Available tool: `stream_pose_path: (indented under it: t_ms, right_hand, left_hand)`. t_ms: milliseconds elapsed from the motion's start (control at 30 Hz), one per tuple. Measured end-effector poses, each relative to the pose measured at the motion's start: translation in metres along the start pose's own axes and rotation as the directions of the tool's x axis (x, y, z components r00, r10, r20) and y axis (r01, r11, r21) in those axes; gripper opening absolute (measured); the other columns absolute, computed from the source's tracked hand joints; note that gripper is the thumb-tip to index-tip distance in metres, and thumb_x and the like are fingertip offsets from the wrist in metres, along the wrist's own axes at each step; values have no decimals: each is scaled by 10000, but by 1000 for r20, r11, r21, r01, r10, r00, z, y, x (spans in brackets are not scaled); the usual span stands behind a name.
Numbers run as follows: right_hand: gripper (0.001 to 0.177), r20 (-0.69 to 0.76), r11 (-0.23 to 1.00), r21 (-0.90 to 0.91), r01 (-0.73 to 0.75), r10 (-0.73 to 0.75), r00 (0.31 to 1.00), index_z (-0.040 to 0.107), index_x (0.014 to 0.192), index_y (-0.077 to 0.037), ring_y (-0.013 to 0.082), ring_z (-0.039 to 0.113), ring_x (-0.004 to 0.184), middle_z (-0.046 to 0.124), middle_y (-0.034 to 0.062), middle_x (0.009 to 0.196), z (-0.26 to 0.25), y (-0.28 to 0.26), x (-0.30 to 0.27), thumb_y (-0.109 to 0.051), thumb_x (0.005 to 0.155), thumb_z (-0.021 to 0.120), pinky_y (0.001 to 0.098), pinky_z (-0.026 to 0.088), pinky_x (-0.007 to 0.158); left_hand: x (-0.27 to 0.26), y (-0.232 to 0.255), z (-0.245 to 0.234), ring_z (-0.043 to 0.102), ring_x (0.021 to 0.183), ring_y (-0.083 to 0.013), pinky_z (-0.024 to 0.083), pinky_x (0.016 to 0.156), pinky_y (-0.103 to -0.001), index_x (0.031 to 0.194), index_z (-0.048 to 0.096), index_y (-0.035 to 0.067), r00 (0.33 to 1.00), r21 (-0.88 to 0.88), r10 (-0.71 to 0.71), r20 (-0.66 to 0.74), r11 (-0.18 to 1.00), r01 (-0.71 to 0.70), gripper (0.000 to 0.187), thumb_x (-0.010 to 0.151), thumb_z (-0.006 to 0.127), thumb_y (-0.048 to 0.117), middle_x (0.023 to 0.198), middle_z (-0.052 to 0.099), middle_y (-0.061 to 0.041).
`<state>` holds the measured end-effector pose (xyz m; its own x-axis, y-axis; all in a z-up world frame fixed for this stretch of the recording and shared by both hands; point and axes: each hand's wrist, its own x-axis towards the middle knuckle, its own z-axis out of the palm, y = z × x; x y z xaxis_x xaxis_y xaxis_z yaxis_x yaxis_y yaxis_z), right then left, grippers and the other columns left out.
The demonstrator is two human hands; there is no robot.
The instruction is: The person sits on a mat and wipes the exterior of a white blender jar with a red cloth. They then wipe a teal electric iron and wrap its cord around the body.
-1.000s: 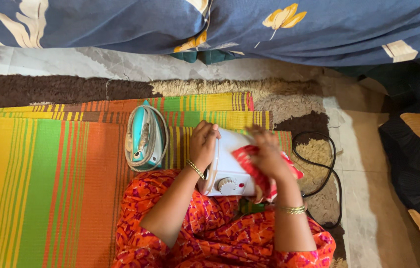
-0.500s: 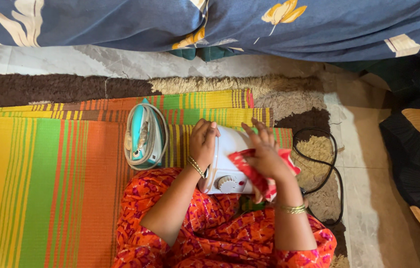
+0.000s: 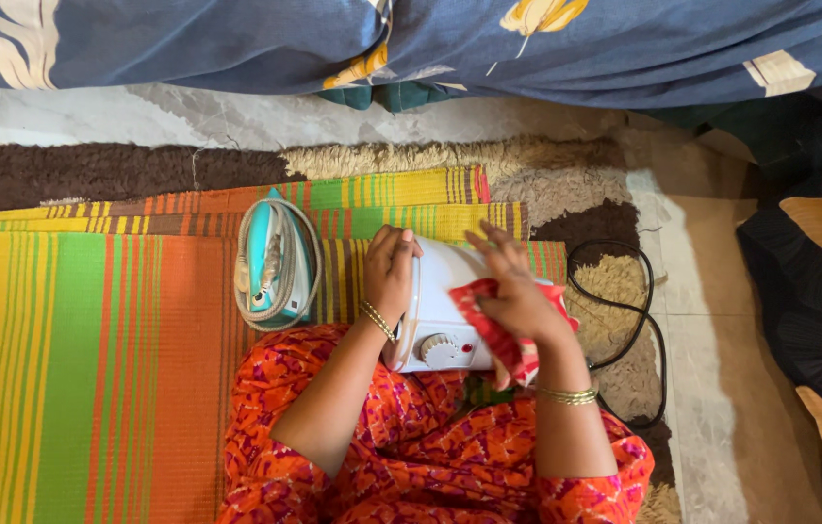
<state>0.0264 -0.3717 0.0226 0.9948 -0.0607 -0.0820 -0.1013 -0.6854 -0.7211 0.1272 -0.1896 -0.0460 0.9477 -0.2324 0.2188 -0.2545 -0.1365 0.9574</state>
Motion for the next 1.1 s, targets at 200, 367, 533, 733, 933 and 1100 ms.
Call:
stream_pose_path:
  t_ms: [200,367,533,733,933,1100]
  right_hand:
    - [859,-69,996,84,15,-10,998,452,1528,-181,393,141,1574,273,133,1683,7,10,1,21,725,677,515,165,1256]
    - [832,-77,996,32,86,-83,994,457,1514,-166,372,227,1544,321,133,1643,20,-1,3,-12,742,727,514,174,1257]
    - [854,-36,988,94,-123,127,991,453,1531,-204,331,196,1561,279,98,1685,2,15,2,22,733,657,477,198,1242]
    - [903,-40,995,74,-71,74,996,409,1534,-191,351,168,1555,257,114,1674,13,4,1,1,708,718,492,181,1201]
    - [917,-74,998,59,28,-24,997,394,1539,-180,368,206,1539,279,135,1655,15,3,2,-54,711,766,496,210,1235]
    - [899,-42,993,66,-100,103,994,436,1537,-200,353,189,1564,267,129,1680,-4,19,0,-16,704,721,479,207,1242]
  left_hand:
    - [-1,2,0,609,856,-254,468,821,-379,760,602,43,1000,31,14,4,999,-14,503,1081,435,392,823,581,-88]
    - [-1,0,1,609,857,-255,467,825,-378,760,595,44,1000,47,13,7,999,-13,510,1086,426,398,821,582,-84]
    - [0,1,1,613,843,-256,474,812,-377,767,596,39,1000,13,6,4,1000,-6,519,1084,426,413,837,586,-85]
    - [1,-3,1,611,834,-251,474,806,-372,752,596,44,1000,54,18,13,998,-19,545,1088,409,430,820,581,-83]
    - [0,-2,1,610,832,-253,473,802,-378,764,599,39,1000,50,16,9,999,-17,544,1089,408,432,830,587,-87]
    - [1,-1,1,617,852,-248,480,824,-376,760,599,41,1000,46,17,8,999,-18,533,1093,411,412,841,596,-86]
